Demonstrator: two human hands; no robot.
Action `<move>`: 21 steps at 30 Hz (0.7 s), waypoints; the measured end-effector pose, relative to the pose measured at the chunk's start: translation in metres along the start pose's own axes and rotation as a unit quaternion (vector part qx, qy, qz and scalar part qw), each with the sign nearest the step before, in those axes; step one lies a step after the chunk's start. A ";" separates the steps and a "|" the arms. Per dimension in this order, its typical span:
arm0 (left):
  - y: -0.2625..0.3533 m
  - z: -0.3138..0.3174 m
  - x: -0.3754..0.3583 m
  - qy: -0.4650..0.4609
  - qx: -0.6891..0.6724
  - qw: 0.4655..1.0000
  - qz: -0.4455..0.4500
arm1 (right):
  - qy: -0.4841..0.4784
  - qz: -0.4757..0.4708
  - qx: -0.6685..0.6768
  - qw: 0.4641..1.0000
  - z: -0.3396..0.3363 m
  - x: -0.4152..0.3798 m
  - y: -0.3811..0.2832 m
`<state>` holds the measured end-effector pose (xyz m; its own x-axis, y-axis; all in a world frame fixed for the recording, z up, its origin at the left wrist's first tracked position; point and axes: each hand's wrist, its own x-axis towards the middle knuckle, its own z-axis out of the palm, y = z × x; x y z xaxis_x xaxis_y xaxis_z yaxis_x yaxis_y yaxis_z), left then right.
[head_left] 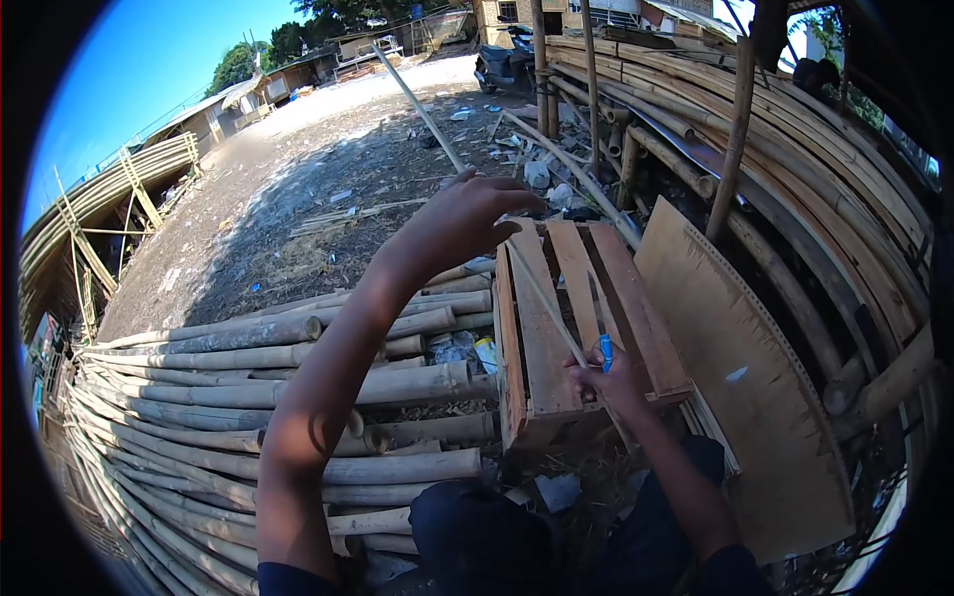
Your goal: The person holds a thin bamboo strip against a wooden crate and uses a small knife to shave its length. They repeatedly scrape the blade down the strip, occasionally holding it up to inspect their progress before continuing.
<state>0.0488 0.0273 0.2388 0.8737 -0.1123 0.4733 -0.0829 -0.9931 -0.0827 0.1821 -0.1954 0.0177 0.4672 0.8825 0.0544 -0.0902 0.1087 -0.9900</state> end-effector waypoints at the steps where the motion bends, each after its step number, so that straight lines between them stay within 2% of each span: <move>1: 0.028 0.001 -0.014 0.004 -0.124 0.991 -0.047 | 0.004 0.030 0.056 0.998 0.003 -0.007 0.007; 2: 0.055 0.004 -0.030 0.007 -0.246 0.965 -0.095 | 0.010 0.058 0.113 0.992 0.007 -0.013 0.014; 4: 0.104 0.008 -0.069 -0.072 -0.306 0.939 -0.140 | 0.026 0.087 0.163 0.982 0.015 -0.027 0.024; 6: 0.130 0.031 -0.106 -0.183 -0.417 0.876 -0.158 | 0.055 0.136 0.201 0.969 0.024 -0.041 0.031; 8: 0.154 0.061 -0.138 -0.235 -0.452 0.843 -0.174 | 0.064 0.137 0.225 0.963 0.027 -0.050 0.042; 10: 0.174 0.076 -0.160 -0.282 -0.444 0.827 -0.199 | 0.086 0.168 0.356 0.916 0.029 -0.057 0.051; 12: 0.177 0.086 -0.170 -0.326 -0.435 0.809 -0.223 | 0.109 0.169 0.375 0.905 0.037 -0.058 0.055; 14: 0.171 0.095 -0.179 -0.430 -0.387 0.772 -0.262 | 0.130 0.167 0.389 0.897 0.045 -0.053 0.057; 16: 0.159 0.106 -0.185 -0.435 -0.399 0.755 -0.287 | 0.145 0.156 0.449 0.868 0.054 -0.044 0.058; 18: 0.152 0.105 -0.180 -0.440 -0.409 0.737 -0.309 | 0.164 0.149 0.440 0.870 0.063 -0.033 0.064; 20: 0.150 0.098 -0.174 -0.378 -0.486 0.704 -0.355 | 0.199 0.122 0.433 0.871 0.071 -0.022 0.073; 21: 0.150 0.098 -0.175 -0.379 -0.487 0.703 -0.354 | 0.208 0.107 0.448 0.863 0.071 -0.016 0.081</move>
<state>-0.0698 -0.0992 0.0570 0.8350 0.1034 -0.5404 0.5347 -0.3842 0.7527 0.1050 -0.1681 -0.0538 0.6143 0.7056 -0.3532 -0.7701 0.4384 -0.4634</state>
